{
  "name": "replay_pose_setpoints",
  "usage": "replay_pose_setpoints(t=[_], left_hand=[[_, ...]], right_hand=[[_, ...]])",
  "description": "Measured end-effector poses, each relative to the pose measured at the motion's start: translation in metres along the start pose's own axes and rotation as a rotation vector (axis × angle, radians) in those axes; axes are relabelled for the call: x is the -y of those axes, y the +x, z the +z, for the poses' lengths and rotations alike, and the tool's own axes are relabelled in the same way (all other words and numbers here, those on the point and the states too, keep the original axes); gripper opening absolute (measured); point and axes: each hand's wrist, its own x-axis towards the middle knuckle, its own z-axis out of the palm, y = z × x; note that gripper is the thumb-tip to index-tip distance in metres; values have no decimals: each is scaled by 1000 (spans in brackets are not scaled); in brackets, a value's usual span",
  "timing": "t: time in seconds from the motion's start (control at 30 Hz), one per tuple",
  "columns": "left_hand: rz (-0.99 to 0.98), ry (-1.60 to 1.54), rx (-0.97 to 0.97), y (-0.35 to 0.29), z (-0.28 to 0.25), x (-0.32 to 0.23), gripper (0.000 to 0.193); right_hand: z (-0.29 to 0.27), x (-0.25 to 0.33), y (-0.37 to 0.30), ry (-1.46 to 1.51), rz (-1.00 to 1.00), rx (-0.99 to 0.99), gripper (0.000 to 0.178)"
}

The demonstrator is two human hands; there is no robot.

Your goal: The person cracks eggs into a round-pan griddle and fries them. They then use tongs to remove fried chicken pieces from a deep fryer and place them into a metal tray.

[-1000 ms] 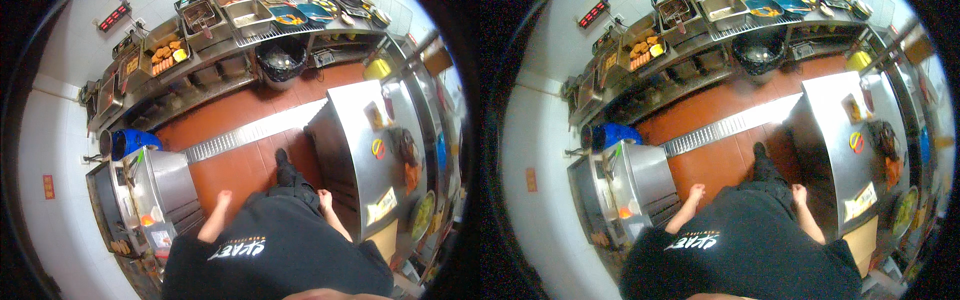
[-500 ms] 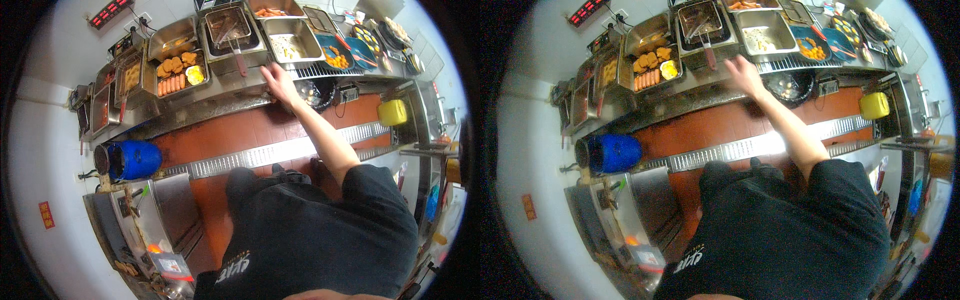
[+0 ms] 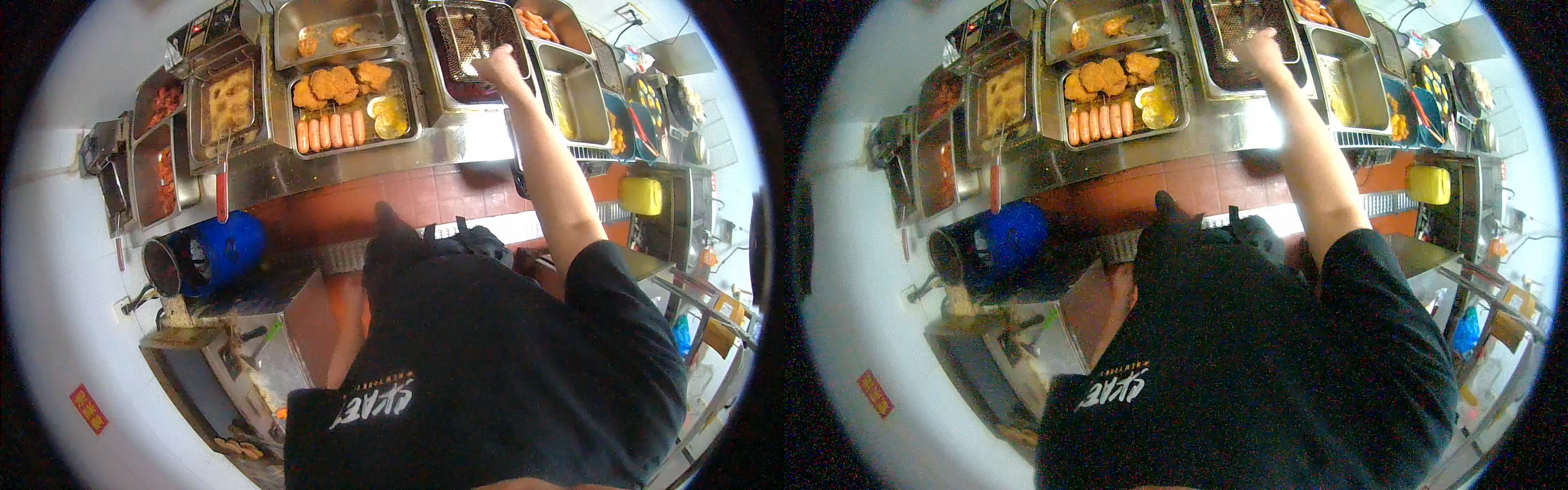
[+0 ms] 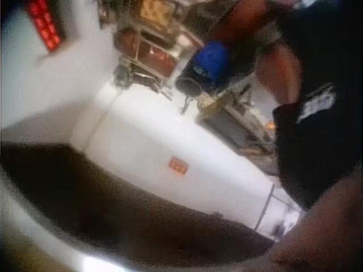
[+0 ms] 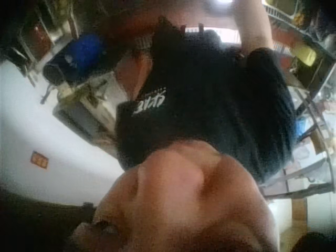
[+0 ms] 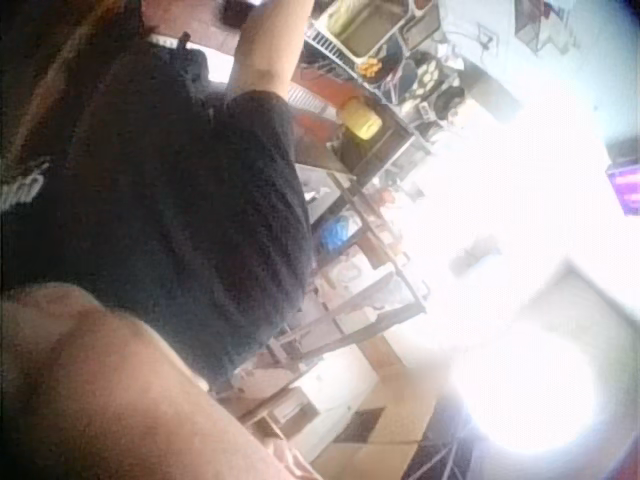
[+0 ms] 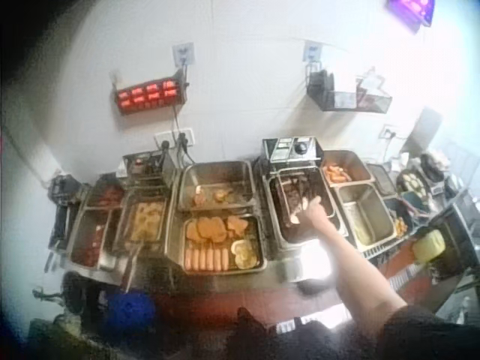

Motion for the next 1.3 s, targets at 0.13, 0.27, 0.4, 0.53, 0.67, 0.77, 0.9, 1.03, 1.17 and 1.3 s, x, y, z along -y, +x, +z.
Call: replay_pose_setpoints(t=[0.13,0.27,0.4,0.53,0.67,0.77,0.9,1.03,1.17,1.3], left_hand=[[-14,-36,-8,51,-17,-89,25],[39,-49,-26,53,-13,-153,27],[78,147,26,71,-11,-165,30],[127,255,71,75,-13,-136,33],[75,178,36,56,-9,-120,34],[27,198,64,50,-4,-127,34],[-4,223,82,51,4,-142,34],[4,235,90,53,13,-153,34],[36,235,94,55,16,-163,33],[52,216,62,51,6,-163,33]], right_hand=[[-80,3,-14,-17,-50,2,58],[-121,8,-116,296,-220,243,42],[-39,56,-169,-19,-237,577,36],[22,69,-171,103,-387,551,34],[51,62,-145,108,-323,621,34],[38,55,-136,210,-268,634,33],[-50,36,-135,300,-311,366,34],[-154,-2,-95,228,-121,85,36],[-152,-7,-45,-97,-176,93,39],[-144,6,-62,-18,-160,23,38]])
